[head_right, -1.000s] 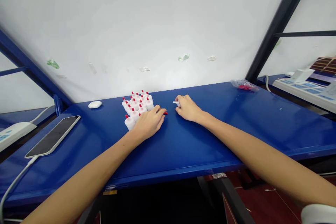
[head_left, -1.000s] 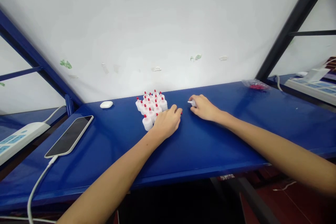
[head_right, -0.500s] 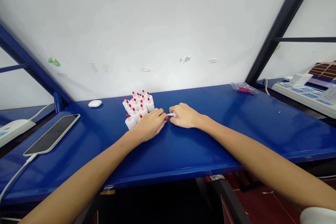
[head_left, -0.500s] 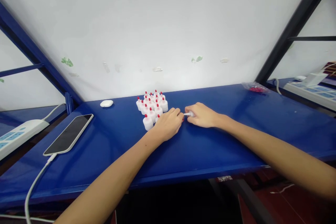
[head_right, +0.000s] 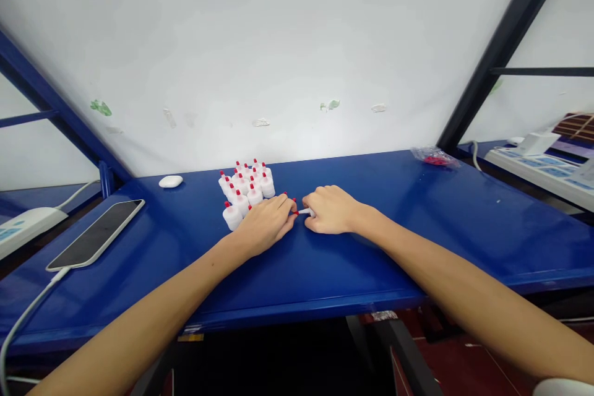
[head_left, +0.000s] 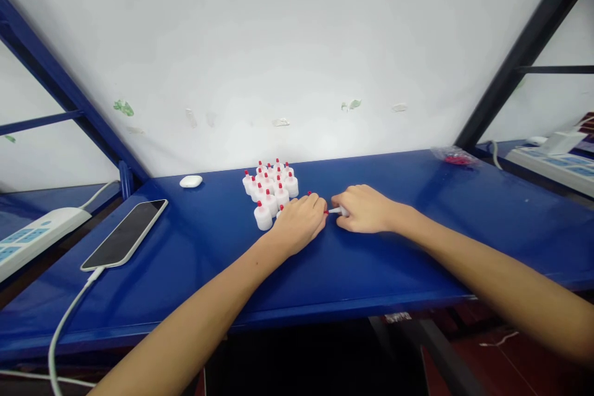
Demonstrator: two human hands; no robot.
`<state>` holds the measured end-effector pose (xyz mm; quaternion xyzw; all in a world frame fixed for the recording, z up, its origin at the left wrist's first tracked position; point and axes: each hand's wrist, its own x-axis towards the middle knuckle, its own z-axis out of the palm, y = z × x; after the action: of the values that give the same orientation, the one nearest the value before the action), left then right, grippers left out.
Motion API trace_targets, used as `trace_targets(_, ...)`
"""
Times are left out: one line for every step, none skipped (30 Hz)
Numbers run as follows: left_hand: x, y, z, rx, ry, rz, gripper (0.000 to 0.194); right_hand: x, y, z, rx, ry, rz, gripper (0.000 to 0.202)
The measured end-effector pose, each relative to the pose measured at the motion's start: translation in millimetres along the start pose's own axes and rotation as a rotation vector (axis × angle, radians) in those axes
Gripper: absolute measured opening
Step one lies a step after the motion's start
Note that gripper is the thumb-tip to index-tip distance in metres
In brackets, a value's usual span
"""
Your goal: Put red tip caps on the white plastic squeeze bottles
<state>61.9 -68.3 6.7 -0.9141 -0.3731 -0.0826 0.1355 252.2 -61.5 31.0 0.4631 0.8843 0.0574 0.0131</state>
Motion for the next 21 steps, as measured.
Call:
trace_targets(0,-1,0.0,-0.003,0.014,-0.002,0.018,0,0,-1,0.003,0.012,0.001,0.019)
trace_targets(0,-2,0.1,-0.006,0.03,0.005,0.019,-1,0,-1,0.012,0.025,-0.003,0.019)
trace_targets(0,-3,0.4,-0.011,0.049,0.019,0.02,-1,1,-1,0.026,0.039,-0.013,0.019)
trace_targets(0,-4,0.7,-0.021,0.072,0.033,0.02,-2,2,-1,0.05,0.055,-0.025,0.018)
trace_targets(0,-6,0.9,-0.038,0.099,0.045,0.021,-2,3,-1,0.085,0.075,-0.039,0.016)
trace_targets(-1,-7,0.9,-0.066,0.131,0.056,0.021,-2,4,0,0.135,0.098,-0.053,0.014)
trace_targets(-1,-8,0.7,-0.107,0.162,0.063,0.02,-2,6,2,0.206,0.122,-0.07,0.012)
trace_targets(-2,-9,0.1,-0.161,0.189,0.063,0.019,-2,7,3,0.306,0.147,-0.089,0.012)
trace_targets(-2,-10,-0.9,-0.224,0.209,0.058,0.019,-2,8,5,0.437,0.17,-0.109,0.013)
trace_targets(-3,-10,-2.0,-0.289,0.224,0.05,0.017,-1,8,7,0.596,0.186,-0.13,0.018)
trace_targets(-3,-9,-3.3,-0.352,0.235,0.04,0.016,0,7,9,0.77,0.194,-0.154,0.025)
trace_targets(-4,-8,-4.6,-0.415,0.244,0.034,0.015,1,5,11,0.938,0.196,-0.175,0.032)
trace_targets(-5,-7,-5.8,-0.477,0.251,0.036,0.013,2,3,13,1.08,0.194,-0.186,0.037)
trace_targets(-5,-5,-6.6,-0.534,0.257,0.044,0.012,4,0,14,1.187,0.189,-0.191,0.04)
trace_targets(-6,-4,-7.2,-0.586,0.263,0.052,0.012,5,-4,15,1.258,0.183,-0.192,0.04)
trace_targets(-6,-2,-7.4,-0.627,0.27,0.058,0.013,6,-6,16,1.3,0.18,-0.19,0.038)
trace_targets(-6,-1,-7.4,-0.656,0.275,0.063,0.015,6,-9,16,1.326,0.18,-0.185,0.036)
trace_targets(-7,0,-7.2,-0.67,0.28,0.062,0.017,7,-11,16,1.347,0.182,-0.179,0.035)
trace_targets(-7,1,-7.0,-0.671,0.285,0.06,0.019,7,-11,16,1.368,0.186,-0.175,0.033)
trace_targets(-7,1,-6.8,-0.667,0.288,0.059,0.021,7,-12,16,1.384,0.194,-0.17,0.032)
trace_targets(-6,1,-6.8,-0.662,0.287,0.062,0.022,6,-12,15,1.397,0.206,-0.163,0.031)
